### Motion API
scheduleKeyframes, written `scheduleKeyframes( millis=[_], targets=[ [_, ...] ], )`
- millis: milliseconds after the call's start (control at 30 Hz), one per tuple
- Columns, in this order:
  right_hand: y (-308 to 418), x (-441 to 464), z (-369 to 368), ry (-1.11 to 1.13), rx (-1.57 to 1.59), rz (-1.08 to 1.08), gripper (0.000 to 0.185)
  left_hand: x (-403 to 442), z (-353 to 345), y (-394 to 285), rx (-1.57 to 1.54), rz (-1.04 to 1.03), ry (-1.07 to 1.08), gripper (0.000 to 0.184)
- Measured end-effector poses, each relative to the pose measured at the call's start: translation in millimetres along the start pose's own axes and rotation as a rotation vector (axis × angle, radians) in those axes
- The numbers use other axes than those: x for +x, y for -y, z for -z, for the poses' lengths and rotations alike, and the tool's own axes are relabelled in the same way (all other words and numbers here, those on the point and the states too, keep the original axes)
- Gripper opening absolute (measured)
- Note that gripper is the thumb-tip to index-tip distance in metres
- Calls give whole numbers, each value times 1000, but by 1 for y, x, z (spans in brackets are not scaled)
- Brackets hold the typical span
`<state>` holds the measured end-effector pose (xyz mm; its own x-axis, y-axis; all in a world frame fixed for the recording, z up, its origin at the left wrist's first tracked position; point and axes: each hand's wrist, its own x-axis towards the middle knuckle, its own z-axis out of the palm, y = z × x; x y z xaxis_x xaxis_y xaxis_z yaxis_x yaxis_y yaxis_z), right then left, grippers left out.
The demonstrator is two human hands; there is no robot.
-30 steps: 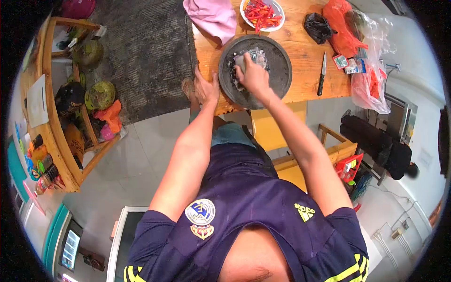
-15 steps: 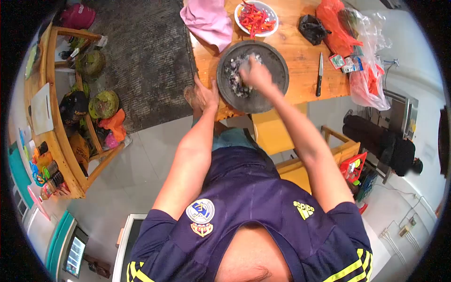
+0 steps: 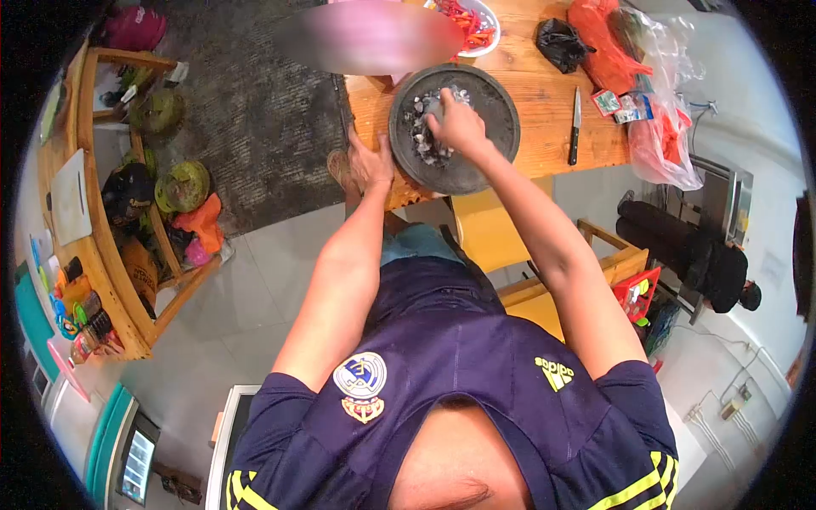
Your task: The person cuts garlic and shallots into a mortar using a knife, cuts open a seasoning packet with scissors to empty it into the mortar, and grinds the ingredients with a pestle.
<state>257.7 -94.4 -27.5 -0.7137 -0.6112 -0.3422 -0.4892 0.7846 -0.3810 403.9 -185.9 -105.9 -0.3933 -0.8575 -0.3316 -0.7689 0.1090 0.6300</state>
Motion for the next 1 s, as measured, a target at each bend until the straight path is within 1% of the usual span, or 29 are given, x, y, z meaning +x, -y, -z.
scheduleKeyframes(
  millis=[67,100,133,167,200,267,300,333,400,467,500,600,633,667,733,767,800,833,867,900,933,967,1000],
  targets=[
    [-17,22,-6,48,148,-39,52,7,2,4,-2,-27,-22,71],
    [-17,9,-15,74,149,-5,55,8,3,3,5,-36,-27,71],
    [3,-15,-14,39,67,-29,53,5,1,2,12,-36,-26,70],
    [19,-26,-3,80,-5,-47,53,0,12,-8,21,-33,-8,70],
    [29,-38,1,130,-67,-71,52,-5,10,-1,10,-22,-2,70],
    [15,-21,-3,18,-35,-48,50,3,1,3,-32,-28,-10,69],
    [1,-1,-7,-117,-52,-37,48,2,-2,4,-26,-43,-25,69],
    [-4,17,5,-108,104,-83,46,4,-3,5,-21,-61,-47,69],
    [1,10,15,163,542,-290,48,9,-4,5,-23,-56,-55,69],
    [10,-19,-24,-127,164,-67,49,6,-5,5,-42,5,-26,68],
    [23,-34,-30,-129,45,9,48,4,-4,6,-32,-2,-33,68],
    [24,-31,-20,-115,-10,43,46,1,-1,7,-8,-34,-46,69],
    [20,-17,-11,-116,-4,-53,48,-2,-1,7,-11,-41,-41,69],
    [-4,9,-18,-220,37,-58,48,4,-1,3,-22,-55,-55,69],
    [-4,23,7,244,677,-293,49,2,2,5,-61,-57,-58,70],
    [1,2,-1,79,375,-210,49,7,-4,8,-78,-43,-49,70],
    [5,-13,-35,-119,223,-121,51,8,-10,10,-95,-17,-37,71],
    [18,-32,-39,-113,105,-78,52,5,-1,2,-4,-34,-45,71],
    [31,-44,-35,-107,-5,-33,54,3,-3,7,-15,-12,-37,71],
    [29,-39,-25,-64,-13,-22,55,4,-7,10,-25,0,-32,71],
    [25,-28,-21,-113,0,-43,55,6,-9,11,-40,4,-24,72],
    [14,-10,-16,-123,54,-90,52,7,-10,12,-96,-43,-33,72],
    [4,10,-10,-137,106,-128,49,4,-11,11,-64,-64,-54,71]
  ],
)
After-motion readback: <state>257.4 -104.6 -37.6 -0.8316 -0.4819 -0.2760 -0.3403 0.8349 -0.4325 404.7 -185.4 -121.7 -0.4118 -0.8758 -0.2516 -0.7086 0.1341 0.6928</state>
